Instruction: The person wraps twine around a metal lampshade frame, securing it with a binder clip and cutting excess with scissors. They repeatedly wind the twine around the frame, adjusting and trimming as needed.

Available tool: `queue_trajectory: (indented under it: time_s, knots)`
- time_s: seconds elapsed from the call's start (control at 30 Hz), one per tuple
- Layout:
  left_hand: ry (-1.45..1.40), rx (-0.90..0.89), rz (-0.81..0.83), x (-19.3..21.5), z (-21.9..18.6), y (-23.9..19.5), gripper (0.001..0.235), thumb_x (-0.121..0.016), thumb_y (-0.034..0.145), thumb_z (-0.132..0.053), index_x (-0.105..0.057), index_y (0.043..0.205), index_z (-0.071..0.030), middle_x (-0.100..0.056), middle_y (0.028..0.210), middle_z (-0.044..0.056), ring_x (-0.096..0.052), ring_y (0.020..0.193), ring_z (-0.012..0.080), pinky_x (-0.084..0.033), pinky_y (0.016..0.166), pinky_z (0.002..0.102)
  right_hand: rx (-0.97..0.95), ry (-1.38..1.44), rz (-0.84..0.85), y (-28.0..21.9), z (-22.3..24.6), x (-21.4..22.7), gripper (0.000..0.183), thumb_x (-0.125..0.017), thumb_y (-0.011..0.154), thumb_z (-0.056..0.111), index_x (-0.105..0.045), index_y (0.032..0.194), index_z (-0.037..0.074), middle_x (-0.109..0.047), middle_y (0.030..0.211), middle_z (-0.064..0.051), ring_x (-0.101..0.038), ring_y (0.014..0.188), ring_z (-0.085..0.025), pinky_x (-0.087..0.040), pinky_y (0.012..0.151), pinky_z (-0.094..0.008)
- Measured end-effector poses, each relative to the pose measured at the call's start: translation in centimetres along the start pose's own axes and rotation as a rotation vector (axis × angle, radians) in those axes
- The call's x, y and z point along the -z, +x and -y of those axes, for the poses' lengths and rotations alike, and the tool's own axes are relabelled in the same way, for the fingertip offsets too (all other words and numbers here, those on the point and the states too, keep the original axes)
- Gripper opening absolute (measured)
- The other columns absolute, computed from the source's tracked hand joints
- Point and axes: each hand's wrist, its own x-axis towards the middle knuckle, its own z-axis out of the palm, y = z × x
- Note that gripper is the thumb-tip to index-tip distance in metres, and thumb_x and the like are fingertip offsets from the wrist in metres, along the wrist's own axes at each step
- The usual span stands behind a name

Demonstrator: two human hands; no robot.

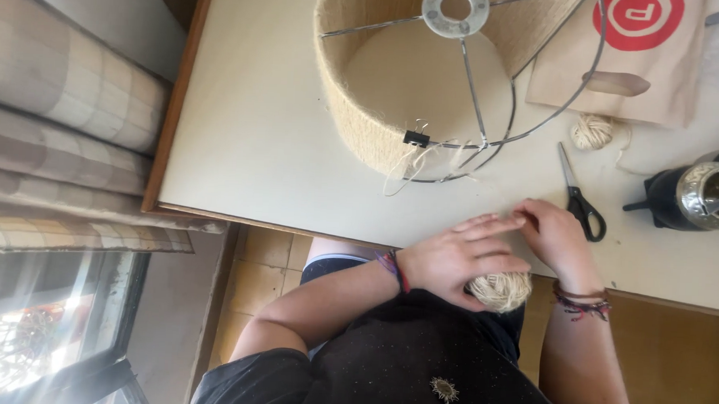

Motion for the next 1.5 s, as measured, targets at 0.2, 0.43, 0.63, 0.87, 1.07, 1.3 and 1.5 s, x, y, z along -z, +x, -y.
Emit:
queue_trajectory:
  time_s: [0.2,0.43,0.63,0.87,1.07,1.3,1.5]
  knots:
    - [0.254,0.194,0.066,-2.4,2.3,-0.7,0.084,-0.081,0.061,-0.059,-0.061,0.134,-0.023,-0.066,0.113,0.009,-0.049,0.145,0.0449,-0.044,0.119,0.057,0.427,0.173,-0.464,2.6,3.5,2.4,0.024,-0.063,0.104,0.009,-0.072,0.125,0.015,-0.066,0.12,-0.01,-0.067,0.108,-0.036,-0.053,0.091,-0.046]
    - [0.215,0.301,0.124,-5.9,7.0,-0.8,0.077,-0.079,0.056,-0.064,-0.067,0.117,-0.019,-0.07,0.107,0.007,-0.063,0.12,0.0363,-0.046,0.113,0.05,0.715,0.168,-0.299,5.7,12.0,5.0,0.021,-0.065,0.103,0.015,-0.074,0.093,0.0,-0.072,0.091,-0.019,-0.069,0.091,-0.04,-0.051,0.086,-0.047]
    - [0.263,0.491,0.137,-5.5,11.7,-0.6,0.089,-0.073,0.059,-0.071,-0.06,0.131,-0.021,-0.072,0.122,0.008,-0.07,0.119,0.0342,-0.051,0.109,0.053,0.683,0.176,-0.3,6.5,13.3,8.3,0.023,-0.065,0.107,0.019,-0.073,0.091,0.004,-0.073,0.083,-0.014,-0.07,0.084,-0.04,-0.053,0.081,-0.045]
    - [0.379,0.506,0.301,2.9,10.5,1.6,0.089,-0.074,0.077,-0.061,-0.037,0.155,-0.04,-0.064,0.147,0.0,-0.038,0.155,0.031,-0.021,0.131,0.054,0.63,0.313,-0.308,7.8,11.2,9.7,0.021,-0.068,0.11,0.017,-0.072,0.092,0.007,-0.073,0.075,-0.003,-0.073,0.075,-0.026,-0.056,0.073,-0.036]
    - [0.159,0.383,0.171,4.7,16.0,-2.4,0.078,-0.084,0.086,-0.054,-0.05,0.152,-0.031,-0.028,0.169,0.016,-0.022,0.159,0.04,-0.011,0.132,0.059,0.474,0.306,-0.191,6.9,11.8,12.9,0.027,-0.058,0.113,0.015,-0.074,0.093,0.007,-0.073,0.084,-0.002,-0.069,0.077,-0.011,-0.053,0.079,-0.025]
    - [0.595,0.61,0.256,0.9,17.1,-6.7,0.051,-0.061,0.091,-0.04,-0.062,0.138,-0.02,-0.056,0.139,0.017,-0.051,0.126,0.0413,-0.038,0.102,0.056,0.506,0.228,-0.185,6.1,11.1,10.3,0.029,-0.058,0.11,0.024,-0.076,0.091,0.012,-0.076,0.081,0.001,-0.073,0.073,-0.01,-0.054,0.079,-0.025]
    - [0.725,0.531,0.423,3.9,6.4,-7.3,0.066,-0.064,0.09,-0.041,-0.056,0.142,-0.001,-0.056,0.148,0.016,-0.052,0.135,0.0321,-0.029,0.124,0.047,0.558,0.145,-0.326,6.2,9.2,5.8,0.024,-0.061,0.107,0.022,-0.078,0.092,0.016,-0.076,0.088,0.003,-0.071,0.085,-0.015,-0.05,0.078,-0.031]
